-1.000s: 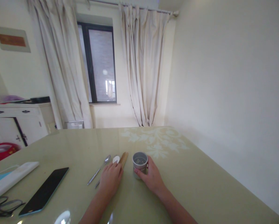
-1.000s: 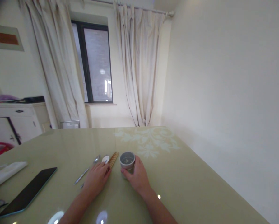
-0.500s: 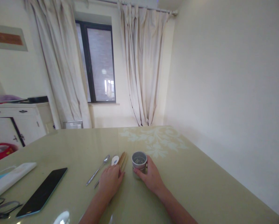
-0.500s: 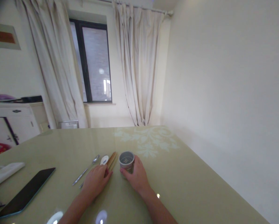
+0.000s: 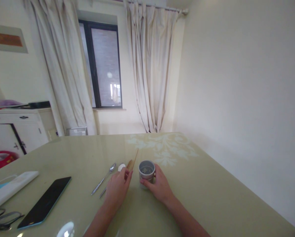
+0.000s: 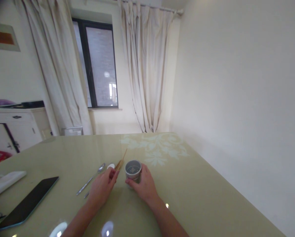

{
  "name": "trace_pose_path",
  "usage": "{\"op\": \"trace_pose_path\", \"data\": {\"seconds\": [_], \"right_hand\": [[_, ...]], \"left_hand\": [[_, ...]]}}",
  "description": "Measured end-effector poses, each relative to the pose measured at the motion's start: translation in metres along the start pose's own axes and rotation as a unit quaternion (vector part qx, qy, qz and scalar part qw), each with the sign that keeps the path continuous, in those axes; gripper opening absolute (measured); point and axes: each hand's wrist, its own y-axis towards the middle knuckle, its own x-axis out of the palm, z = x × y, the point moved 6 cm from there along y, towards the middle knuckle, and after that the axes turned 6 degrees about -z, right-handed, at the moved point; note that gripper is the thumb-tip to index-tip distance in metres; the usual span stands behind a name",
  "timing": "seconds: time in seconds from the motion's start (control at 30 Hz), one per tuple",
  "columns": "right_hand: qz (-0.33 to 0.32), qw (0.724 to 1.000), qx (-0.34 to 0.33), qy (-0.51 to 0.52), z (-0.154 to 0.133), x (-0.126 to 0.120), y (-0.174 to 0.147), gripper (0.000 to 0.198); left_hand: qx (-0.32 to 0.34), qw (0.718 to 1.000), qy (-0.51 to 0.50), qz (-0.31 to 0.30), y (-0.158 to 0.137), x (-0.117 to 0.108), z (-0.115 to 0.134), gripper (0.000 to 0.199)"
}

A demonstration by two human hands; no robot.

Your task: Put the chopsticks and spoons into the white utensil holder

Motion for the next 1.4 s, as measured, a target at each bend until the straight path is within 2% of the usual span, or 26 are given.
{"op": "trace_pose_path", "data": {"seconds": [0.13,0.3,0.43,0.57,0.7,0.8,0.9,1.03,1.13,1.27,1.4], "right_hand": [[-0.02,1.0,-0.014,0.006,-0.006,0.001,-0.001,0.072],[-0.039,0.998,-0.041,0.024,-0.012,0.001,-0.004,0.072],[-0.003,0.996,-0.088,0.004,-0.015,-0.006,-0.006,0.065],[0.071,0.983,-0.167,-0.024,-0.032,-0.024,-0.013,0.051],[0.089,0.968,-0.234,-0.014,-0.059,-0.034,-0.022,0.018],[0.097,0.966,-0.236,0.04,-0.071,-0.034,-0.023,0.018],[0.122,0.966,-0.21,0.094,-0.069,-0.034,-0.021,0.018],[0.25,0.946,-0.127,0.165,-0.044,-0.052,-0.019,0.024],[0.316,0.931,-0.094,0.158,-0.031,-0.068,-0.019,0.03],[0.291,0.947,-0.099,0.095,-0.03,-0.069,-0.013,0.03],[0.232,0.966,-0.095,0.054,-0.031,-0.055,-0.008,0.026]], "left_hand": [[0.085,0.989,-0.078,0.093,-0.005,-0.007,0.007,0.031],[0.204,0.953,-0.102,0.197,-0.017,-0.015,0.022,0.027],[0.293,0.917,-0.08,0.258,-0.03,-0.025,0.036,0.017],[0.382,0.878,-0.031,0.285,-0.045,-0.03,0.051,0.018],[0.43,0.859,-0.028,0.277,-0.056,-0.03,0.062,0.021],[0.433,0.857,-0.051,0.274,-0.061,-0.029,0.066,0.022],[0.42,0.866,-0.069,0.264,-0.059,-0.025,0.065,0.029],[0.29,0.917,-0.126,0.242,-0.043,-0.01,0.047,0.043],[0.205,0.947,-0.18,0.171,-0.03,0.011,0.034,0.06],[0.15,0.956,-0.245,0.058,-0.021,0.036,0.029,0.073],[0.133,0.938,-0.32,-0.018,-0.021,0.047,0.033,0.082]]}}
